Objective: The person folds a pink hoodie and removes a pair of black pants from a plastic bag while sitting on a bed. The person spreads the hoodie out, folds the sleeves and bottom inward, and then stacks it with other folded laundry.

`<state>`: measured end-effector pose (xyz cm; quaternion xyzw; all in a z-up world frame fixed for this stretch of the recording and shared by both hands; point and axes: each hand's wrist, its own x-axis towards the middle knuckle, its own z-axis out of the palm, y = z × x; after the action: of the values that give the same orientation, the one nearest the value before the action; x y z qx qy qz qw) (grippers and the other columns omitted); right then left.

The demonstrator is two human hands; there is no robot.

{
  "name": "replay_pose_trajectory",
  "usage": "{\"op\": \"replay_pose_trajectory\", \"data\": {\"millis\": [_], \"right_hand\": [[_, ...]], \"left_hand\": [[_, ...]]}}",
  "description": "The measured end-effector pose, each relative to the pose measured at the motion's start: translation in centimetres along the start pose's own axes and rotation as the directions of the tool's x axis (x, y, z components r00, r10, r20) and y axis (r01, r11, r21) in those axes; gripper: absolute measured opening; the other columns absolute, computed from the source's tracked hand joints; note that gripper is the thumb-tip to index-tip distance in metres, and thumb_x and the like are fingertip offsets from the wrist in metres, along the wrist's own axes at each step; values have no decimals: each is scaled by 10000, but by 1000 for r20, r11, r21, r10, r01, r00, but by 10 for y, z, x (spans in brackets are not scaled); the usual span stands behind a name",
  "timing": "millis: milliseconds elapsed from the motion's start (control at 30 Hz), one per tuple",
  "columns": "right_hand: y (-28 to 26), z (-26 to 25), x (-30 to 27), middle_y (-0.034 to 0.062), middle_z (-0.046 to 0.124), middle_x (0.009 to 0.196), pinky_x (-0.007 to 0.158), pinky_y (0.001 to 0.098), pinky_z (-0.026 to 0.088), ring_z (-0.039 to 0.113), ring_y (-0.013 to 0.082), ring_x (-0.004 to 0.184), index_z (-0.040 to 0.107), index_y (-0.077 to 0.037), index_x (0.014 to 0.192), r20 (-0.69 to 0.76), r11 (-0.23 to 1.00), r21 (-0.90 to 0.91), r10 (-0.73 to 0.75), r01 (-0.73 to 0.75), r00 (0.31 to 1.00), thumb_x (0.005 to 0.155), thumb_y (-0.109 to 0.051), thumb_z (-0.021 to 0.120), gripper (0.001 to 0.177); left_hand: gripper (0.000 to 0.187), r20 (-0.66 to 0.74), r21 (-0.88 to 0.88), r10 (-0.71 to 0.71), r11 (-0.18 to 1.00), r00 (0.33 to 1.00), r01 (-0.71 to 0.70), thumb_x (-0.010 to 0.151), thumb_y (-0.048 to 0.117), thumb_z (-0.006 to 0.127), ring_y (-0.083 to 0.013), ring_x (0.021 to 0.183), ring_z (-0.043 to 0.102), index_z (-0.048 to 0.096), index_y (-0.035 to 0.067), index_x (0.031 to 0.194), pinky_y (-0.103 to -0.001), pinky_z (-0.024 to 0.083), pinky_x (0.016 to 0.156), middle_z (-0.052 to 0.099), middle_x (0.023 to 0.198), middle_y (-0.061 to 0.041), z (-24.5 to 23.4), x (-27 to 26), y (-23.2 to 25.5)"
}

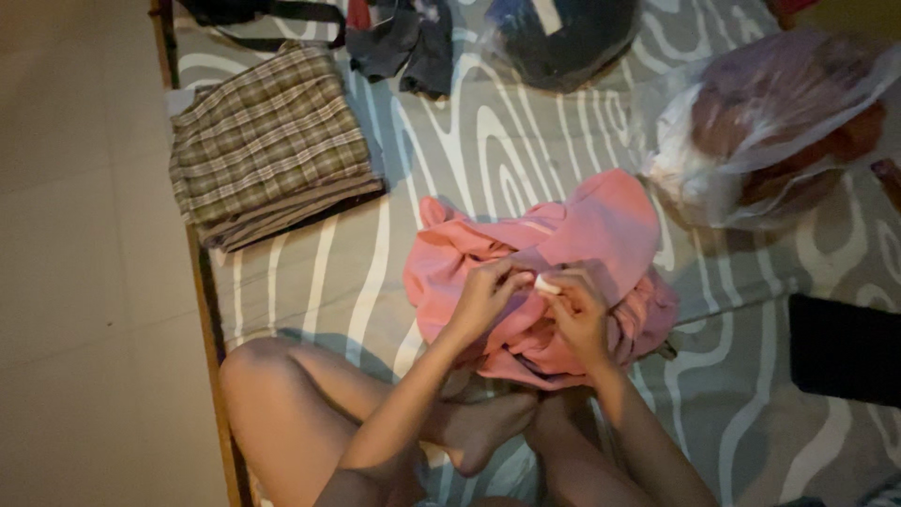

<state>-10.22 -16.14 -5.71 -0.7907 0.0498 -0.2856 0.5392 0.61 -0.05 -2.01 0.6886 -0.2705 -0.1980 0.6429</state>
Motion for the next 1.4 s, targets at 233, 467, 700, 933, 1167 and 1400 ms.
{"op": "replay_pose_trajectory", "data": {"millis": [233, 467, 700, 933, 1167, 1400], "right_hand": [[-29, -4, 5, 121, 677, 1122, 930, 392, 547, 656, 320, 1050, 719, -34, 1138, 95, 819, -411, -398, 400, 912, 857, 102, 692, 314], [-25, -27, 5, 145, 667, 1174, 950, 430, 536, 646, 362, 1097, 669, -9, 1142, 207, 759, -398, -474, 516, 856, 836, 40, 663, 310], [13, -33, -10, 78, 695, 1050, 838, 321, 548, 681, 204, 941, 658, -26, 1188, -35, 981, -33, 190, -191, 981, 950, -58, 699, 243], [20, -30, -8, 47, 644, 1133, 909, 236, 519, 632, 112, 1054, 625, -11, 1174, -44, 997, 71, 20, -17, 999, 984, -19, 693, 202], [8, -33, -4, 19, 700, 1054, 880, 234, 540, 680, 97, 1001, 640, -33, 1225, -44, 960, 157, 240, -231, 970, 986, 0, 584, 248], [-2, -30, -5, 43, 676, 1109, 920, 253, 513, 651, 118, 1055, 645, -2, 1159, 11, 999, -9, 31, -31, 999, 962, 20, 633, 198]], "left_hand": [[348, 18, -64, -51, 997, 999, 52, 1018, 299, 630, -93, 658, 650, 704, -13, 884, -265, 527, 623, 692, 728, -45, 13, 9, -20], [403, 83, -63, -168, 983, 982, 173, 994, 323, 684, -98, 611, 610, 716, -31, 805, -283, 488, 561, 668, 677, -43, 23, 17, -12], [265, 119, -201, 351, 925, 929, -323, 908, 2, 561, -135, 1064, 653, 674, 0, 1148, -310, 559, 868, 687, 1181, -79, 23, 4, 20], [161, 26, 17, 27, 999, 999, -27, 1040, 175, 639, -249, 869, 642, 669, 18, 1060, -371, 505, 780, 680, 917, -108, 28, 6, 35], [365, 157, 153, 458, 864, 875, -480, 912, 194, 733, -356, 963, 607, 639, 27, 1223, -410, 490, 852, 599, 1004, -188, 9, 14, 44], [287, 162, 116, 179, 973, 970, -199, 1001, 185, 629, -341, 1026, 703, 650, 14, 1231, -384, 530, 898, 707, 1108, -173, 13, 3, 55]]}}
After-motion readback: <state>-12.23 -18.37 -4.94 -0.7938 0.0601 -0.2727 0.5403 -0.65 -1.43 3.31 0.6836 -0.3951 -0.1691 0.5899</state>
